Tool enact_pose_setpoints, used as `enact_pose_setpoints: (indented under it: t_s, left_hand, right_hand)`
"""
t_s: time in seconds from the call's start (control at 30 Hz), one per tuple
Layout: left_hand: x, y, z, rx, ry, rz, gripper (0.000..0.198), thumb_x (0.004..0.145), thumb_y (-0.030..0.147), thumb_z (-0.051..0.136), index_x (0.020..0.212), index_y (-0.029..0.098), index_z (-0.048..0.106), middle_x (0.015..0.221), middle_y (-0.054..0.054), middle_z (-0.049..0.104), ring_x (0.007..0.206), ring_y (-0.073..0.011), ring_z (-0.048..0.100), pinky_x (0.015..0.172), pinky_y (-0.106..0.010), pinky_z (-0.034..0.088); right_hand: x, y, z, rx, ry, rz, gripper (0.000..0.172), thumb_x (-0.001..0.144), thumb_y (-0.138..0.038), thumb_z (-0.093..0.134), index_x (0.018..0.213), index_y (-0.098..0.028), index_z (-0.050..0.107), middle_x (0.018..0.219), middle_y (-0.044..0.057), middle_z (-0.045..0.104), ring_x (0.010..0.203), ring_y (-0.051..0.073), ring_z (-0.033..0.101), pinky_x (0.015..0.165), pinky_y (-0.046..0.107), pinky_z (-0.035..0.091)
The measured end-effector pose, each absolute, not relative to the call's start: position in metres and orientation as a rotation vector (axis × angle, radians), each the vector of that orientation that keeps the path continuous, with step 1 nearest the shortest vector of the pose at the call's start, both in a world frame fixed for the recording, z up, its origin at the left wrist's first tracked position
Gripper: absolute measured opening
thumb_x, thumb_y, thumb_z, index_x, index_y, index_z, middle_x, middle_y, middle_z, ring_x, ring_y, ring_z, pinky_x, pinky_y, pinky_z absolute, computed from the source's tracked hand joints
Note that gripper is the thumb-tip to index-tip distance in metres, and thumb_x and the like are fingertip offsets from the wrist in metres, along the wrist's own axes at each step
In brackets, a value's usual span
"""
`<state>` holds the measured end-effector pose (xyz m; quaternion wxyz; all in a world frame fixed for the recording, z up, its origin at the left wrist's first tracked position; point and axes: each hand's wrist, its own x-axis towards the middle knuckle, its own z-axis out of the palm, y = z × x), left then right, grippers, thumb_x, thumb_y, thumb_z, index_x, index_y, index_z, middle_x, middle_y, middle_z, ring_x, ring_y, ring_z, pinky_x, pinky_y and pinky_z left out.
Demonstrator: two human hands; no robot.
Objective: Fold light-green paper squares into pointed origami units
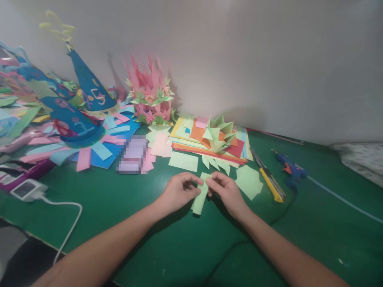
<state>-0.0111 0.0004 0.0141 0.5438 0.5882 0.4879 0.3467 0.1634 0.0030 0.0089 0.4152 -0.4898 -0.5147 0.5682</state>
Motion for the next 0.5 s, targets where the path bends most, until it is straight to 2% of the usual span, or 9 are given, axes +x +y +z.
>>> enact_pose_setpoints:
  t_s: [0.07,0.2,0.33,0.5]
  left_hand:
    - [-0.0107,0.0002,0.0129,1.365,1.166,0.803,0.017,0.069,0.02,0.066,0.085,0.015,0.068,0.064,0.001,0.059,0.055,-0.0086,0.051,0.054,-0.02,0.041]
    - [-0.0094,-0.0001,0.0116,1.328,1.128,0.828,0.013,0.068,0.022,0.067,0.079,0.015,0.067,0.071,-0.002,0.065,0.062,-0.011,0.056,0.059,-0.022,0.045]
    - [-0.0091,0.0,0.0128,1.308,1.104,0.819,0.01,0.067,0.021,0.068,0.072,0.015,0.063,0.069,0.0,0.062,0.061,-0.0095,0.055,0.06,-0.021,0.044]
    - [-0.0106,0.0014,0.012,1.262,1.1,0.855,0.025,0.064,0.025,0.072,0.07,0.016,0.05,0.064,0.004,0.055,0.055,-0.0061,0.048,0.054,-0.019,0.039]
  right_hand:
    - [0.1627,0.0028,0.0089,-1.252,-1.284,1.401,0.035,0.072,-0.049,0.069,0.069,-0.02,0.05,0.053,-0.005,0.051,0.05,0.011,0.05,0.054,0.026,0.045]
    - [0.1625,0.0028,0.0079,-1.266,-1.257,1.38,0.034,0.071,-0.05,0.068,0.07,-0.02,0.052,0.053,-0.005,0.049,0.049,0.01,0.049,0.052,0.025,0.044]
    - [0.163,0.0032,0.0067,-1.252,-1.245,1.376,0.031,0.072,-0.047,0.069,0.071,-0.02,0.053,0.053,-0.006,0.048,0.049,0.01,0.047,0.051,0.023,0.042]
    - [0.163,0.0029,0.0064,-1.262,-1.259,1.337,0.033,0.07,-0.048,0.07,0.069,-0.02,0.053,0.054,-0.005,0.049,0.049,0.01,0.047,0.05,0.024,0.041]
